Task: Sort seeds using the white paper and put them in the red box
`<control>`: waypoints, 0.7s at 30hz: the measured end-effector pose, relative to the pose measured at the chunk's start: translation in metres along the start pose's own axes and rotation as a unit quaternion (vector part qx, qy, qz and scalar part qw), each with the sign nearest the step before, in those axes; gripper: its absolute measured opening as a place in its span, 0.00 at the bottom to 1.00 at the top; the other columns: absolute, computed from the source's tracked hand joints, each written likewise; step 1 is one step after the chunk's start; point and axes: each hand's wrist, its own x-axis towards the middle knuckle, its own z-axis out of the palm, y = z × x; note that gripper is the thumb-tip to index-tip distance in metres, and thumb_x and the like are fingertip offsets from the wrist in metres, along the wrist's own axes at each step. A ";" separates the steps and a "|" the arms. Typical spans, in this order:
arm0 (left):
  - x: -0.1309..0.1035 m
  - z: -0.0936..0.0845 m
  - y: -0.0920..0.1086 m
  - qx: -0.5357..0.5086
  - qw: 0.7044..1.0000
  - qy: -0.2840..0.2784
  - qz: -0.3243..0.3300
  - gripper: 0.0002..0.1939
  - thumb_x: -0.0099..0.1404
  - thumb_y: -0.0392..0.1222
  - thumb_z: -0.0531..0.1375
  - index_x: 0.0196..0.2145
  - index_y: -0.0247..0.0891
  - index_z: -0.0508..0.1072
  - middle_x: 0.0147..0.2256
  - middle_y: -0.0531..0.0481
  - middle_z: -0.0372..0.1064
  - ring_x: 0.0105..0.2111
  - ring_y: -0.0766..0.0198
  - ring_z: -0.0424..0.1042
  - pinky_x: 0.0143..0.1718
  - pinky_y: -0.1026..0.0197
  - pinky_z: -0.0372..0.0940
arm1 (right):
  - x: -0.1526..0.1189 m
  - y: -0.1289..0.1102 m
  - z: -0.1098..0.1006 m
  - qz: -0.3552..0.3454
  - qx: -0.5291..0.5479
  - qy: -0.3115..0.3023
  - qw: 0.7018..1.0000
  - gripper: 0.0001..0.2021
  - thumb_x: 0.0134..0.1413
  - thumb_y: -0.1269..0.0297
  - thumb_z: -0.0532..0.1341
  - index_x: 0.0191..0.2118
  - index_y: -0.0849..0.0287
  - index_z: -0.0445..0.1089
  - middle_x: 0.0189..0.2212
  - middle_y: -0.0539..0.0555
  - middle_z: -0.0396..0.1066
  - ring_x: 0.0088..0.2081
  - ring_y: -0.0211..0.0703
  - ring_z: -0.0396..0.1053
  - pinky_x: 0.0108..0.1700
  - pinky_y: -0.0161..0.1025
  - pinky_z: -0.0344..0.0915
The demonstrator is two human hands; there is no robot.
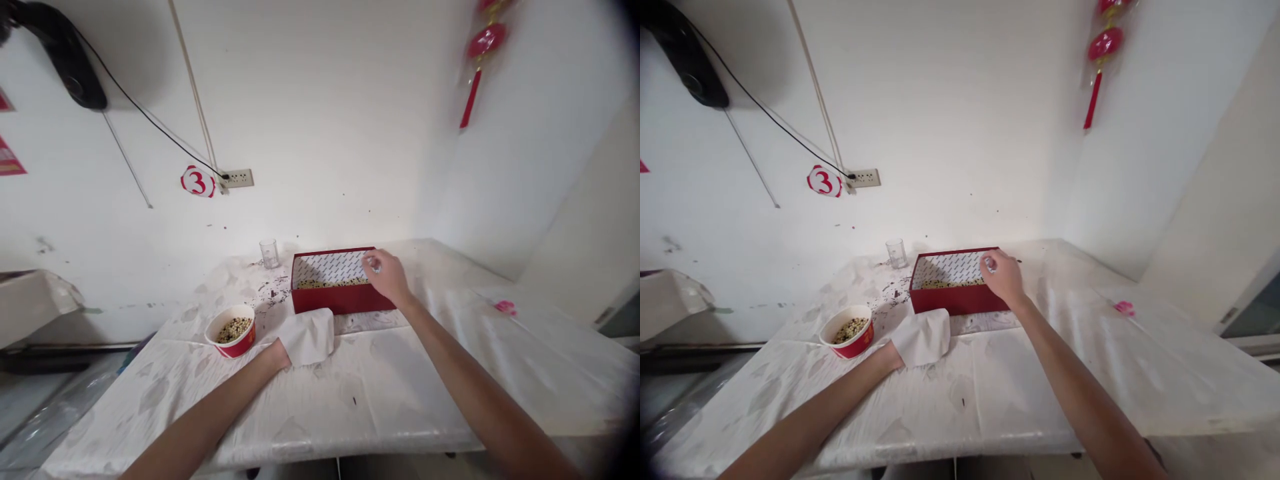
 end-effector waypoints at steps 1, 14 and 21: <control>0.000 0.000 0.000 -0.012 1.000 0.020 0.000 0.14 0.69 0.44 0.62 0.46 0.33 0.80 0.39 0.42 0.81 0.39 0.60 0.81 0.48 0.58 0.72 | 0.012 -0.011 0.006 0.000 -0.032 -0.105 0.994 0.14 0.67 0.58 0.54 0.46 0.56 0.74 0.39 0.56 0.74 0.42 0.47 0.71 0.53 0.46 0.63; 0.002 -0.022 -0.006 0.030 0.998 0.049 0.029 0.13 0.69 0.41 0.62 0.47 0.34 0.80 0.44 0.42 0.82 0.41 0.56 0.81 0.48 0.57 0.72 | 0.089 -0.095 0.148 -0.045 -0.087 -0.596 0.797 0.18 0.67 0.57 0.64 0.57 0.59 0.70 0.55 0.58 0.71 0.51 0.49 0.74 0.52 0.51 0.75; 0.003 -0.016 -0.005 0.016 0.997 0.061 0.044 0.13 0.69 0.42 0.63 0.47 0.32 0.80 0.45 0.41 0.81 0.43 0.57 0.80 0.51 0.57 0.70 | 0.084 -0.088 0.150 -0.059 -0.096 -0.571 0.813 0.19 0.68 0.56 0.63 0.58 0.59 0.69 0.56 0.58 0.70 0.52 0.50 0.73 0.53 0.52 0.74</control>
